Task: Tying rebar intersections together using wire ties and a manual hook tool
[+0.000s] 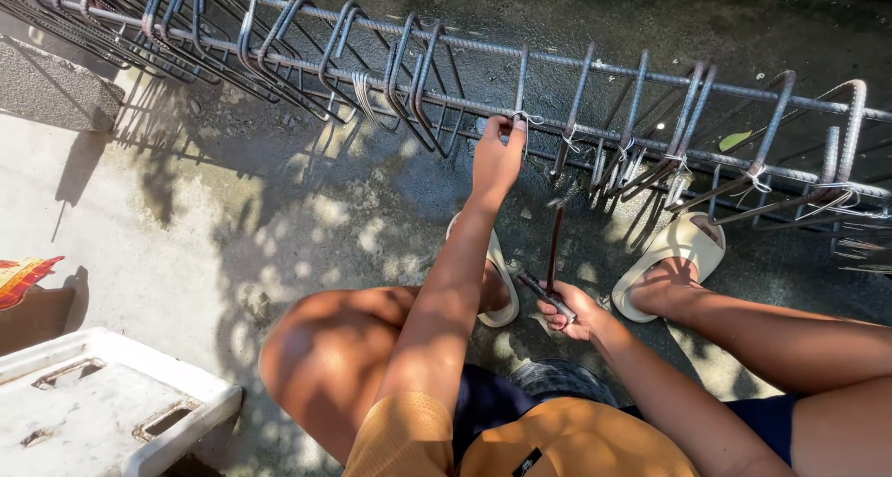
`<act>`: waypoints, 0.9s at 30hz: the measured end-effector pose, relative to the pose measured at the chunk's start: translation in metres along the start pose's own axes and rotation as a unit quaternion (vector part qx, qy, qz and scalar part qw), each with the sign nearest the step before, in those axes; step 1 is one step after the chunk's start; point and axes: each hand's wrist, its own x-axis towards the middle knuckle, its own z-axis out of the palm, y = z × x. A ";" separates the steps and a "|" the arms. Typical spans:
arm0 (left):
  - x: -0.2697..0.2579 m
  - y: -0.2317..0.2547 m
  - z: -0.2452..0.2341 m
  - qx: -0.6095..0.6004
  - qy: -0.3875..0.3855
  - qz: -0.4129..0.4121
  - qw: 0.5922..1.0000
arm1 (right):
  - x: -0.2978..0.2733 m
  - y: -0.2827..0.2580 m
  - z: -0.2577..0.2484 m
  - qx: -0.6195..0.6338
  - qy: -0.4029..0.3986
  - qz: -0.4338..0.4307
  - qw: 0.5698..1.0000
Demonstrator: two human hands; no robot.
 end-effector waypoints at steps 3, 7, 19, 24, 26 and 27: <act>-0.009 -0.001 -0.011 0.009 0.155 0.120 0.981 | -0.050 -0.026 0.052 -0.003 -0.028 0.014 1.000; 0.010 0.047 -0.025 0.033 0.166 0.189 0.967 | -0.041 -0.029 0.046 -0.023 -0.054 0.013 0.998; 0.086 0.061 0.006 0.450 -0.035 0.088 0.888 | -0.044 -0.028 0.051 -0.057 -0.034 0.011 0.998; 0.079 0.062 0.002 0.399 -0.062 0.110 0.908 | -0.046 -0.025 0.045 -0.078 -0.026 0.014 0.996; 0.083 0.057 0.003 0.395 -0.042 0.121 0.910 | -0.043 -0.030 0.048 -0.088 -0.027 0.015 0.996; 0.081 0.051 0.003 0.390 -0.022 0.128 0.912 | -0.044 -0.027 0.048 -0.097 -0.028 0.019 0.995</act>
